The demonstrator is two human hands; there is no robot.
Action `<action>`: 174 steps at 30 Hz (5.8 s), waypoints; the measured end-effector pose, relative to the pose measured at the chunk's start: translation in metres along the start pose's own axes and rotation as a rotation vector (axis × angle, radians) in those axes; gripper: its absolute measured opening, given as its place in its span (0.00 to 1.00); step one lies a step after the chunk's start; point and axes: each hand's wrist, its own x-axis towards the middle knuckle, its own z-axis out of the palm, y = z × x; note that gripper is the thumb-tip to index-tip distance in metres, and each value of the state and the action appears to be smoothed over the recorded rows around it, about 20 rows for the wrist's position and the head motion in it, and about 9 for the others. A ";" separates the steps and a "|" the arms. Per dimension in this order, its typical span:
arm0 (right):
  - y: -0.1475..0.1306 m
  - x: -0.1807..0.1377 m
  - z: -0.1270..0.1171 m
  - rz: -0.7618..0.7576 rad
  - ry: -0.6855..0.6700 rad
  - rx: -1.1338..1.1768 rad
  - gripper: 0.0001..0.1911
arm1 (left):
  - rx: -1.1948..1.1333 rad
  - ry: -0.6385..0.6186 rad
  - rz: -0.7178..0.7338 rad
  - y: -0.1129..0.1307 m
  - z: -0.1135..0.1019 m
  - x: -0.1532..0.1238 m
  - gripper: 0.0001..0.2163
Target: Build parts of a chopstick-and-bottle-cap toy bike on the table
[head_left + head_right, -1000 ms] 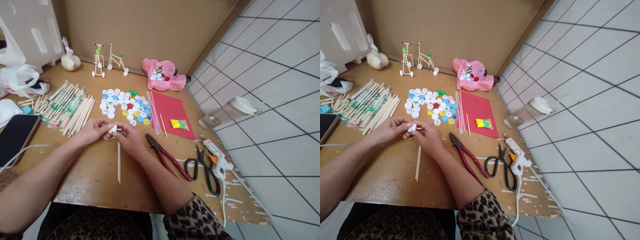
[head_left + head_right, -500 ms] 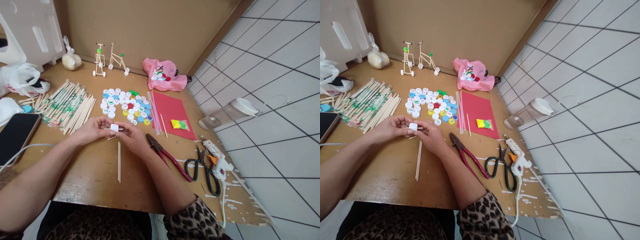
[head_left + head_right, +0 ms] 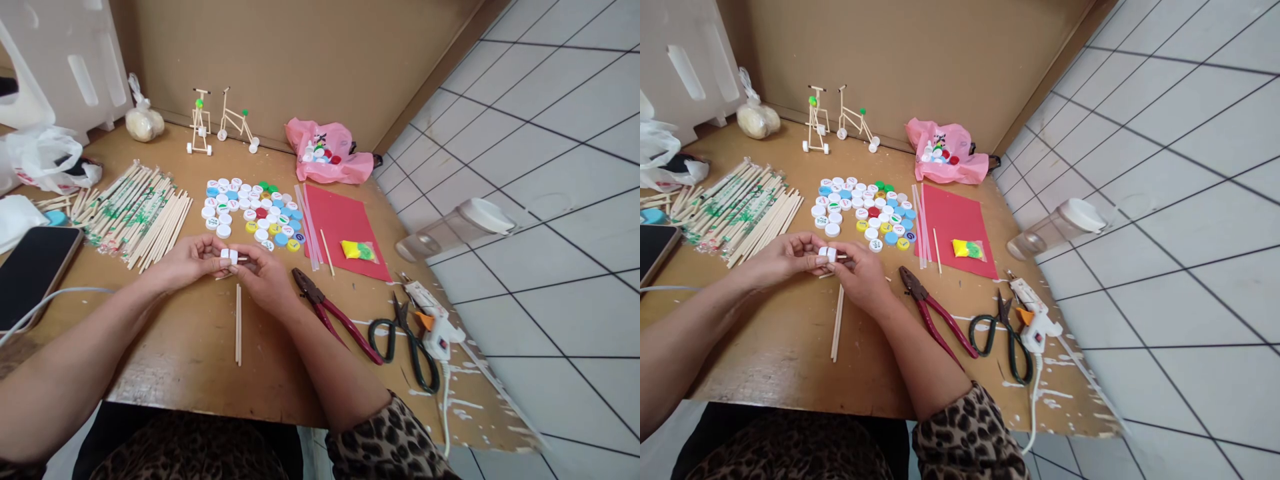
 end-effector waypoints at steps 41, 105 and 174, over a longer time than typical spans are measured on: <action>-0.009 0.001 -0.003 -0.113 -0.062 -0.247 0.14 | 0.063 0.096 -0.094 0.003 -0.002 0.000 0.19; -0.006 0.001 -0.005 0.093 0.010 0.072 0.19 | 0.410 -0.065 0.074 0.009 -0.001 -0.003 0.20; -0.013 0.002 -0.002 0.119 0.124 0.134 0.21 | 0.207 -0.020 0.025 0.003 0.001 -0.001 0.19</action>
